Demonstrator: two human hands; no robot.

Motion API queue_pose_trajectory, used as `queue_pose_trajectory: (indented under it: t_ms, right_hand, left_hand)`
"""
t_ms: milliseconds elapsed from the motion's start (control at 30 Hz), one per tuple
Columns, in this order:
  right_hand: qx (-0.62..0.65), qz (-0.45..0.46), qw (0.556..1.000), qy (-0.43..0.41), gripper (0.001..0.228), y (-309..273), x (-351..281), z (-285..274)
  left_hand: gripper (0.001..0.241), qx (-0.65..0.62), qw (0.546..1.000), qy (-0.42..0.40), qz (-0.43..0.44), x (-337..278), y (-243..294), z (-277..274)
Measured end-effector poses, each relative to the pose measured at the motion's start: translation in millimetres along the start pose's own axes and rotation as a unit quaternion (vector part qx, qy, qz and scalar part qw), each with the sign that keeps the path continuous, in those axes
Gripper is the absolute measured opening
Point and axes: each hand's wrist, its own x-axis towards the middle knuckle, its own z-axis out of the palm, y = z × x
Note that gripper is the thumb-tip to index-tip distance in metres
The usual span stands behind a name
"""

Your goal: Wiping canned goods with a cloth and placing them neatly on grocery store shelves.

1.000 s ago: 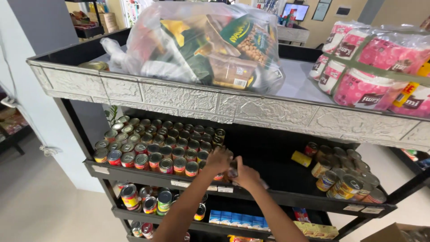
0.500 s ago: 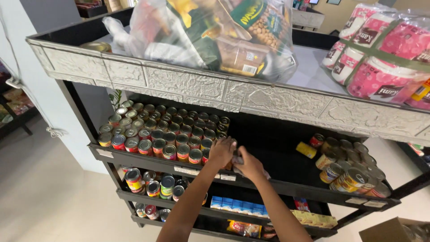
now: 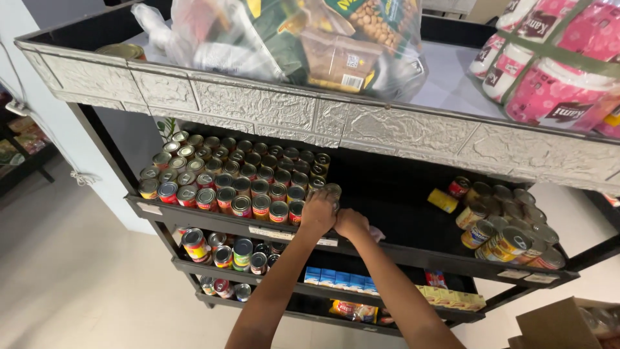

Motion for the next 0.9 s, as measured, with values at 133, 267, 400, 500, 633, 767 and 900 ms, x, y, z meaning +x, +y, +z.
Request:
queue_pose_trajectory:
  t_ms: [133, 267, 400, 500, 633, 767, 900]
  right_hand:
    - [-0.009, -0.006, 0.996, 0.089, 0.035, 9.7, 15.5, 24.9]
    - [0.045, -0.072, 0.989, 0.121, 0.031, 30.7, -17.1, 4.3]
    - [0.232, -0.213, 0.857, 0.408, 0.044, 71.2, -96.2, -14.8]
    - [0.467, -0.144, 0.709, 0.508, 0.037, 107.0, -146.7, -4.6]
    - [0.761, -0.117, 0.506, 0.389, 0.052, 182.6, -172.4, 44.5]
    - [0.765, 0.033, 0.562, 0.313, 0.063, 292.3, -217.1, 83.9]
    - [0.489, 0.087, 0.705, 0.505, 0.044, 427.7, -301.9, 74.7]
  left_hand:
    - [0.043, 0.005, 0.999, 0.037, 0.006, -3.2, 6.8, 6.6]
    - [0.039, -0.045, 0.992, 0.122, 0.002, -24.6, 38.5, -20.2]
    - [0.022, -0.22, 0.961, 0.167, -0.034, -57.7, 108.6, -64.7]
    - [0.024, -0.351, 0.927, 0.122, -0.048, -79.0, 171.9, -71.9]
    - [0.038, -0.394, 0.916, 0.063, 0.035, -99.0, 233.9, 11.4]
    - [0.055, -0.363, 0.92, 0.05, 0.137, -119.7, 303.5, 98.7]
    - [0.045, -0.462, 0.867, -0.043, 0.179, -79.8, 415.3, 82.0]
